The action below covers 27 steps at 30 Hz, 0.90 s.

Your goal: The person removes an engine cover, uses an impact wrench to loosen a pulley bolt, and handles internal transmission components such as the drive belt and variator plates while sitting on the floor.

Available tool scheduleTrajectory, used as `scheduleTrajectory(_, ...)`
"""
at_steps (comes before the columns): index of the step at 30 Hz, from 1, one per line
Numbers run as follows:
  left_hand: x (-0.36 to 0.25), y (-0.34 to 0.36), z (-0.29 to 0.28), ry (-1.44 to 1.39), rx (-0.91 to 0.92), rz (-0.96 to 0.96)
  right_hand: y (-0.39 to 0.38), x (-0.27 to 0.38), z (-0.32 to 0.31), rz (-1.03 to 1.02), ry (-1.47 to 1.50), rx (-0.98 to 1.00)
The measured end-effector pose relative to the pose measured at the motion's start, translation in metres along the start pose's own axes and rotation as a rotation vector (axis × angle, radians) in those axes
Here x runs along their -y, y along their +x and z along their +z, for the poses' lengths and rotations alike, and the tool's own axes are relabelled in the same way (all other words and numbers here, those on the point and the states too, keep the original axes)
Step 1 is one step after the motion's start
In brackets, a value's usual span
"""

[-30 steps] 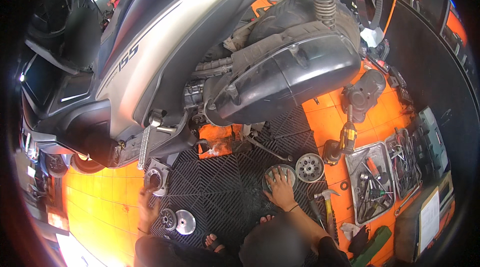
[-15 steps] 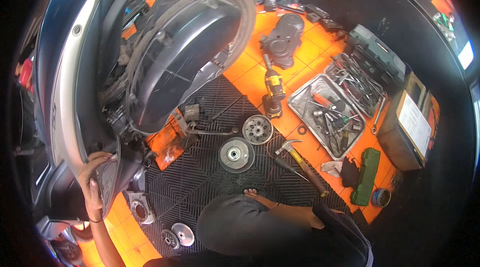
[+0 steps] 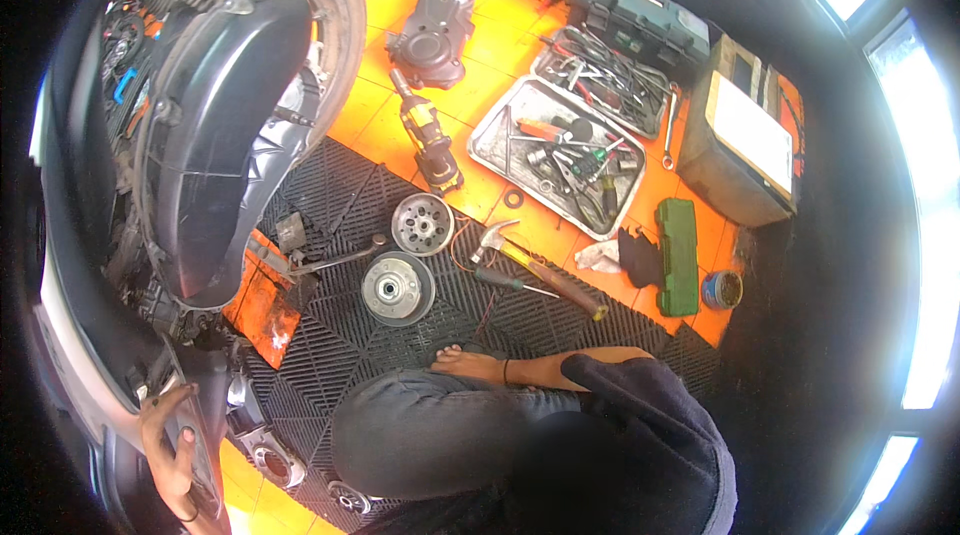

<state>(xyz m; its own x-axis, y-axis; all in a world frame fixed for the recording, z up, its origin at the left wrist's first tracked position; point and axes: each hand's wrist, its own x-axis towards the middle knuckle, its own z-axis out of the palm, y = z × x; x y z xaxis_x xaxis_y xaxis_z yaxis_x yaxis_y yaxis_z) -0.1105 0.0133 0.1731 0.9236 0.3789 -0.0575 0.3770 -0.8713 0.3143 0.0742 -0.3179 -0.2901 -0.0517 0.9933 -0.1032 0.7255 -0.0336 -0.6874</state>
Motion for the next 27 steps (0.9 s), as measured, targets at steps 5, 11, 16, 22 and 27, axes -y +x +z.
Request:
scheduleTrajectory(5, 0.015, -0.013, 0.006, -0.088, -0.066, -0.021, -0.001, -0.002, -0.003, -0.241, -0.152, -0.219)
scheduleTrajectory(11, 0.001, 0.002, 0.004, -0.239, -0.018, 0.13, -0.001, -0.004, 0.006, -0.205, 0.01, -0.162)
scheduleTrajectory(16, 0.001, 0.001, 0.001, -0.215, -0.053, 0.114, -0.001, -0.007, 0.001, -0.193, 0.04, -0.13)
scheduleTrajectory(22, 0.006, 0.004, 0.004, -0.157, -0.117, 0.136, -0.004, -0.005, -0.006, -0.074, 0.089, -0.061)
scheduleTrajectory(27, 0.066, -0.03, 0.012, -0.284, -0.048, -0.002, -0.001, -0.003, -0.005, 0.081, 0.241, 0.117)
